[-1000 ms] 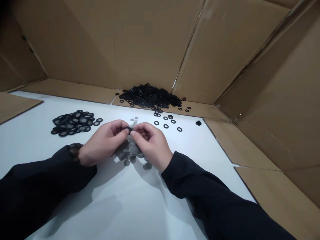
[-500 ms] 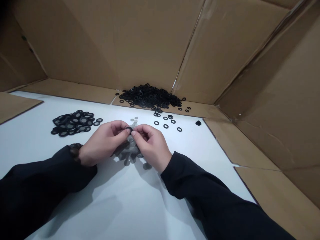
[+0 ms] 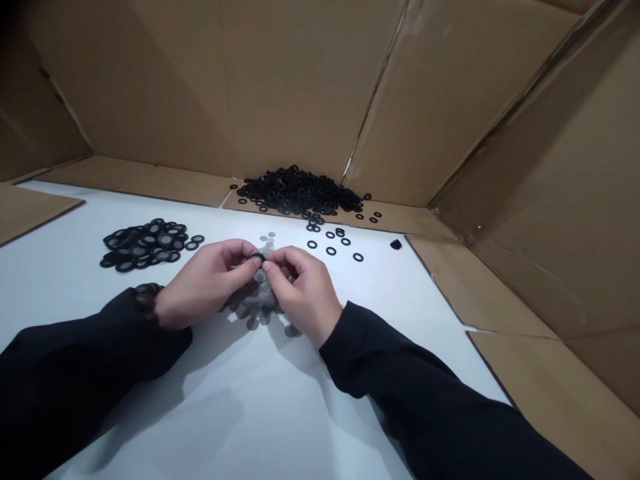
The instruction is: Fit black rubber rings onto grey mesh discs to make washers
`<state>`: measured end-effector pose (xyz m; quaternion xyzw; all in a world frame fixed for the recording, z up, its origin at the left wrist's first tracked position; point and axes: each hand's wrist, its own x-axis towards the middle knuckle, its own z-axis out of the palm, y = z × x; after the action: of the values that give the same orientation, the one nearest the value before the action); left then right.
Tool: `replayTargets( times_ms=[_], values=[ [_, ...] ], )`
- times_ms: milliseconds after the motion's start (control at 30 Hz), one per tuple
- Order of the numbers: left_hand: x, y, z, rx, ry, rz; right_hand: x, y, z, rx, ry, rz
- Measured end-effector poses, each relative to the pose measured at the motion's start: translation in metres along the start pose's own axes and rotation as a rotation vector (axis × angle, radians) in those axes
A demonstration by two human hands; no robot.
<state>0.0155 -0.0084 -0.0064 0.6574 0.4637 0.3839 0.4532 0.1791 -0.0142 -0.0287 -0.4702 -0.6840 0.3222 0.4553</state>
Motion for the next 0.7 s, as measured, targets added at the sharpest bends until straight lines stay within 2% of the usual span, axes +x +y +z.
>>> replayTargets(
  times_ms=[333,500,700],
  values=[
    [0.0003,0.0001,-0.0016,0.13,0.039,0.054,0.0013,0.0023,-0.0029,-0.111,0.023,-0.121],
    [-0.0013,-0.0022,-0.002,0.174,-0.013,0.074,0.0004,0.0006,-0.0004,0.057,-0.046,-0.011],
    [-0.0028,0.0017,-0.0007,0.065,-0.023,0.047,0.0009,0.0006,0.0021,0.25,-0.055,0.114]
  ],
)
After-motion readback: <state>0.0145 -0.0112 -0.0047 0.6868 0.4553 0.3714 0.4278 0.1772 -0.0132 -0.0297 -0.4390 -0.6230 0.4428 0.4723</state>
